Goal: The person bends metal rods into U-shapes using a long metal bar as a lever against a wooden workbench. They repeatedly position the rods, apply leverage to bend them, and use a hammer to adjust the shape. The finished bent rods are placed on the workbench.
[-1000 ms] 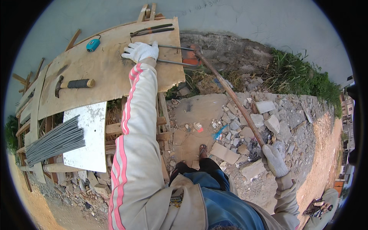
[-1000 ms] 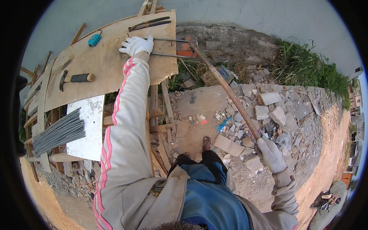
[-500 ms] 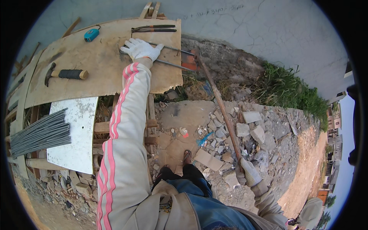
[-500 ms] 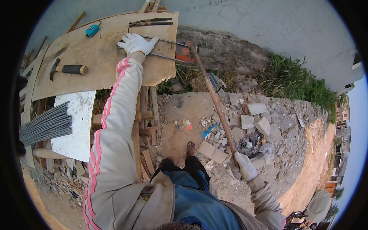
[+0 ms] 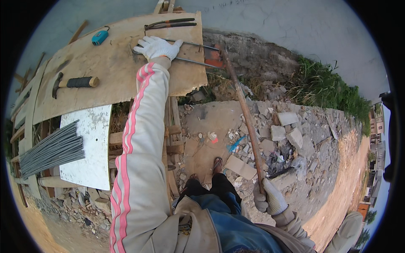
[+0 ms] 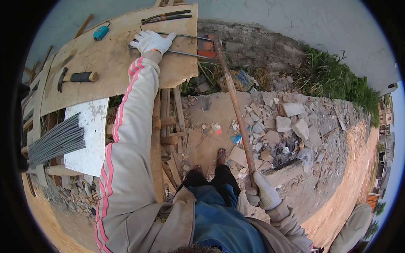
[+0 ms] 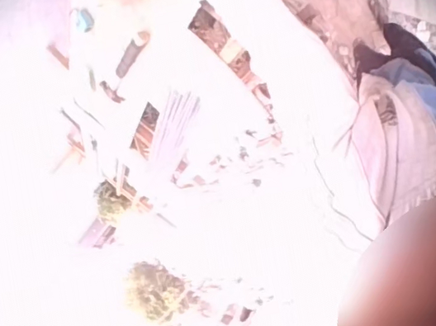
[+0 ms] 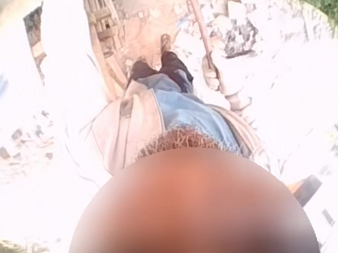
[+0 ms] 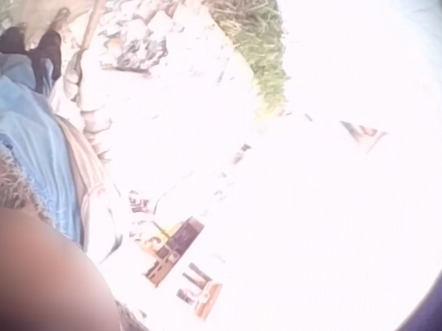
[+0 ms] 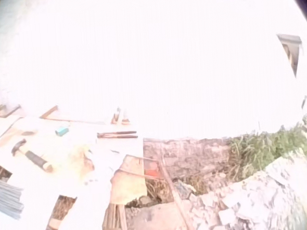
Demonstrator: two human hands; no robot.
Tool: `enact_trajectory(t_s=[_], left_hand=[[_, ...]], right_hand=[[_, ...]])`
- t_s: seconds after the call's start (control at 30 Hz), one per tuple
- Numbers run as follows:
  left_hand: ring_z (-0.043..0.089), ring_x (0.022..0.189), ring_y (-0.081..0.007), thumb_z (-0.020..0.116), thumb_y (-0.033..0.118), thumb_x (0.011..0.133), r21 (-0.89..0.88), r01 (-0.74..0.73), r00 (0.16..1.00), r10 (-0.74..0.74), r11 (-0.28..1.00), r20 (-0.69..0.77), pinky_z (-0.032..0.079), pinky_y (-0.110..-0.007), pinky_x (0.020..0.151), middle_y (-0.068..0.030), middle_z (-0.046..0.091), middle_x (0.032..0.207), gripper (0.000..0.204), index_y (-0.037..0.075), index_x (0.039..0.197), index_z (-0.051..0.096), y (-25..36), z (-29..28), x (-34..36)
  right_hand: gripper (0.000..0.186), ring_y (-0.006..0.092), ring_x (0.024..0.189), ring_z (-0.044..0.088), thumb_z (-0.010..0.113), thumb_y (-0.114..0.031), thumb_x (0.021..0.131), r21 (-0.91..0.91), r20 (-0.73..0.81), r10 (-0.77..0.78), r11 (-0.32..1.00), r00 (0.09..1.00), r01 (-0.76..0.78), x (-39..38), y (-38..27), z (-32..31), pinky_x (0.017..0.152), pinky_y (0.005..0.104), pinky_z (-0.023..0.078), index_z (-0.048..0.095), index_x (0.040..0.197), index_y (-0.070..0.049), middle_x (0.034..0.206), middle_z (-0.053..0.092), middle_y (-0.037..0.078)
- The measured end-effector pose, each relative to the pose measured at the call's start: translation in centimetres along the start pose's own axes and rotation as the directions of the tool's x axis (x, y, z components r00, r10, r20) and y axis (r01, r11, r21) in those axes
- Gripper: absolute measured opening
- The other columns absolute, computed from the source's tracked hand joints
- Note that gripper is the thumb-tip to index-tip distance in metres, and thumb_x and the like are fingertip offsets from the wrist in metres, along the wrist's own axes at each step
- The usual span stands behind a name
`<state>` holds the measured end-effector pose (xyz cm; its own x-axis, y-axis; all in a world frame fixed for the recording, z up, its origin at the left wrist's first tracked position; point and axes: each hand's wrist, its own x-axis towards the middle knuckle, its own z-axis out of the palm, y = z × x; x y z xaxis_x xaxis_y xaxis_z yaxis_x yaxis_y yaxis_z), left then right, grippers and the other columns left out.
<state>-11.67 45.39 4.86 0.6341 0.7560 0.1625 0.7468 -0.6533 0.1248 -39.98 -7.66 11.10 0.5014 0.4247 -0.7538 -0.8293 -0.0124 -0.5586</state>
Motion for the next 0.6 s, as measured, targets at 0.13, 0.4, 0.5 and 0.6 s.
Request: enact_trajectory(t_s=[0.13,0.4,0.5,0.6], left_hand=[[0.036,0.15,-0.0443,0.049,0.093,0.083,-0.004,0.017,1.0,-0.017,1.0,-0.003,0.02,-0.069,0.119,-0.0255,0.042,0.163,0.124,-0.005,0.16,0.042,0.0,0.4,0.2],[0.031,0.155,-0.0443,0.05,0.094,0.082,-0.002,-0.012,1.0,0.012,1.0,-0.023,0.019,-0.07,0.12,-0.0255,0.038,0.167,0.127,-0.003,0.162,0.04,0.0,1.3,0.7],[0.032,0.155,-0.0442,0.051,0.093,0.082,-0.019,0.001,0.999,-0.002,1.0,-0.036,0.019,-0.07,0.12,-0.0257,0.039,0.167,0.125,-0.003,0.161,0.041,-0.3,1.2,0.7],[0.031,0.155,-0.0442,0.053,0.092,0.081,-0.031,-0.017,1.0,0.017,0.999,-0.024,0.018,-0.069,0.121,-0.0259,0.038,0.167,0.124,-0.004,0.16,0.043,-0.1,0.8,0.1]], right_hand=[[0.043,0.0124,0.043,0.038,0.055,-0.054,0.11,0.126,0.039,0.048,0.991,0.998,-0.053,0.9,1.8,2.2,0.039,0.029,0.031,0.057,0.105,-0.011,0.068,0.047,0.001],[0.035,0.0188,0.046,0.046,0.05,-0.047,0.114,0.432,0.328,-0.081,0.899,0.941,-0.074,5.8,9.4,11.0,0.041,0.0349,0.039,0.055,0.108,-0.013,0.069,0.048,0.005],[0.039,0.0166,0.047,0.039,0.047,-0.051,0.114,0.404,0.348,-0.087,0.912,0.934,-0.066,6.3,9.5,12.0,0.044,0.036,0.035,0.053,0.107,-0.013,0.069,0.043,0.003],[0.038,0.0167,0.047,0.038,0.048,-0.049,0.114,0.372,0.302,-0.056,0.926,0.952,-0.064,6.3,9.2,13.1,0.043,0.0363,0.034,0.054,0.105,-0.013,0.068,0.043,0.003]])
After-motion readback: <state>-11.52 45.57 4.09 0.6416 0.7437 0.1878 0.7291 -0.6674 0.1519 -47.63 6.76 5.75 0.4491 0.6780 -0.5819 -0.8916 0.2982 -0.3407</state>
